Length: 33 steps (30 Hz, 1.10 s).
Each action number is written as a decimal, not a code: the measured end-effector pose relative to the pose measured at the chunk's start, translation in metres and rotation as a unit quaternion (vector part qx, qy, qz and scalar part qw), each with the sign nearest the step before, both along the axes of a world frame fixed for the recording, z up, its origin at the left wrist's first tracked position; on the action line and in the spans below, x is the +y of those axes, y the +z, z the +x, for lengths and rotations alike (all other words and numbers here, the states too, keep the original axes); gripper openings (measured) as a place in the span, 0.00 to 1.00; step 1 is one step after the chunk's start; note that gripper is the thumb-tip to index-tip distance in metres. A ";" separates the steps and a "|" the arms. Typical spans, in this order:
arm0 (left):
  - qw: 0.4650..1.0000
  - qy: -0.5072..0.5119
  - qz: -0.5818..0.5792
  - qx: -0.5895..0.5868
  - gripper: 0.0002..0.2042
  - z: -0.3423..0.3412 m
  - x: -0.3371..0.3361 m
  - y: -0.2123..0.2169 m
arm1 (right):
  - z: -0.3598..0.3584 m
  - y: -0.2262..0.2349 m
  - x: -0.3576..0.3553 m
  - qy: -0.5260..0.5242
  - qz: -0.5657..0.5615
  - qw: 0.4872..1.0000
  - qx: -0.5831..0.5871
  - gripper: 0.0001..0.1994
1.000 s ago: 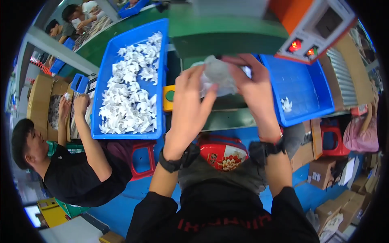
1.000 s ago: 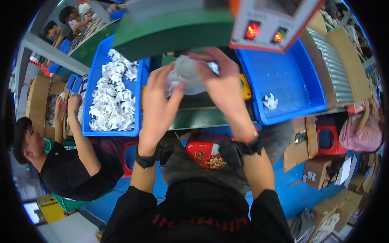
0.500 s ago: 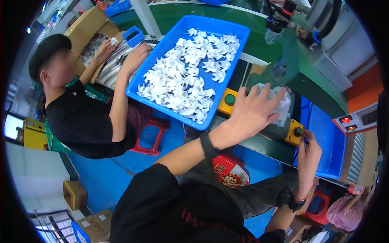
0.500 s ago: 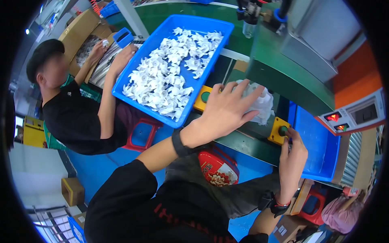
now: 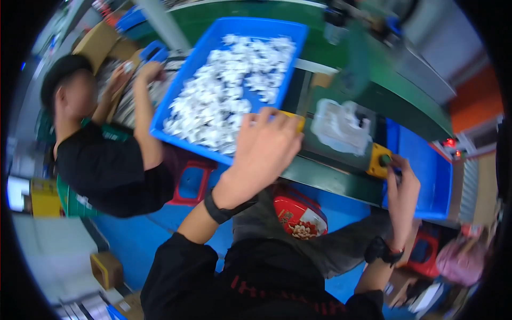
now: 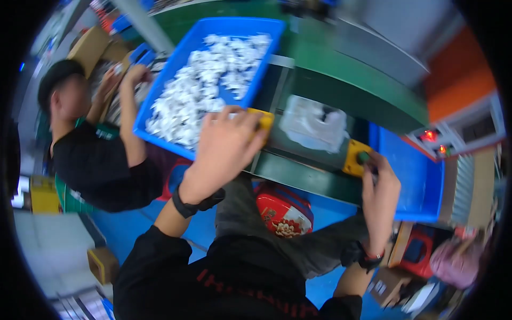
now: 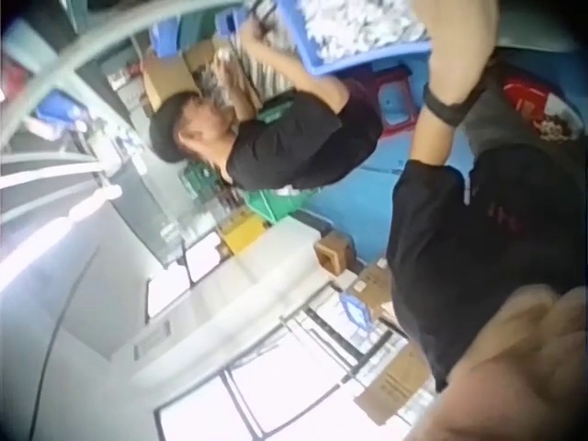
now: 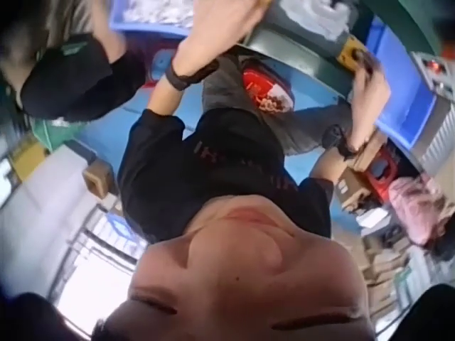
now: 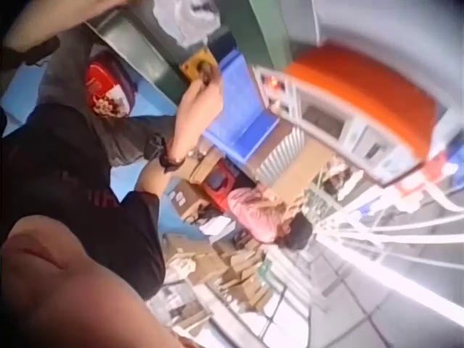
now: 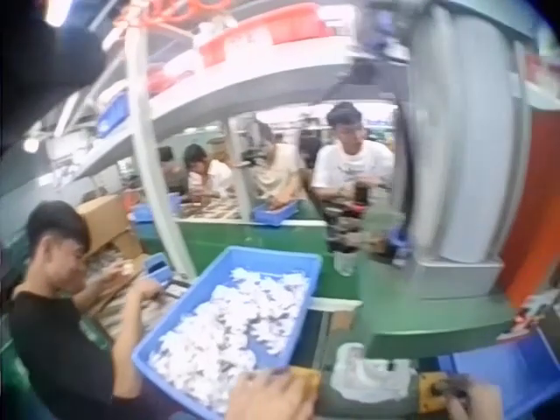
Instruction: The person picks up a white plastic fan and a metal shaft, fits them together by hand, and places the assembly into a machine. They press two buttons to press the parts together, then remove the completed fan assembly and place it into a blue bin.
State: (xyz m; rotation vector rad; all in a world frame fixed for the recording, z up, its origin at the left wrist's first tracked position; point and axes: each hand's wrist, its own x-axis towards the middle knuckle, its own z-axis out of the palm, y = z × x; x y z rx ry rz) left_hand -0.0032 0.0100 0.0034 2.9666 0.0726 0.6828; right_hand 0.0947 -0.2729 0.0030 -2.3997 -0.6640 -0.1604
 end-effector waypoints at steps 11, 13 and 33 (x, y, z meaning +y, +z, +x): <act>0.957 -0.101 -0.257 -0.089 0.14 0.070 -0.045 0.004 | -0.007 -0.020 -0.006 -0.125 0.180 0.976 0.017 0.04; 0.965 -0.105 -0.227 -0.079 0.14 0.078 -0.046 0.006 | -0.008 -0.020 -0.005 -0.121 0.193 0.974 0.004 0.04; 0.850 -0.233 -0.457 -0.121 0.12 0.082 -0.152 -0.007 | 0.002 -0.041 -0.026 -0.256 0.592 0.764 -0.016 0.18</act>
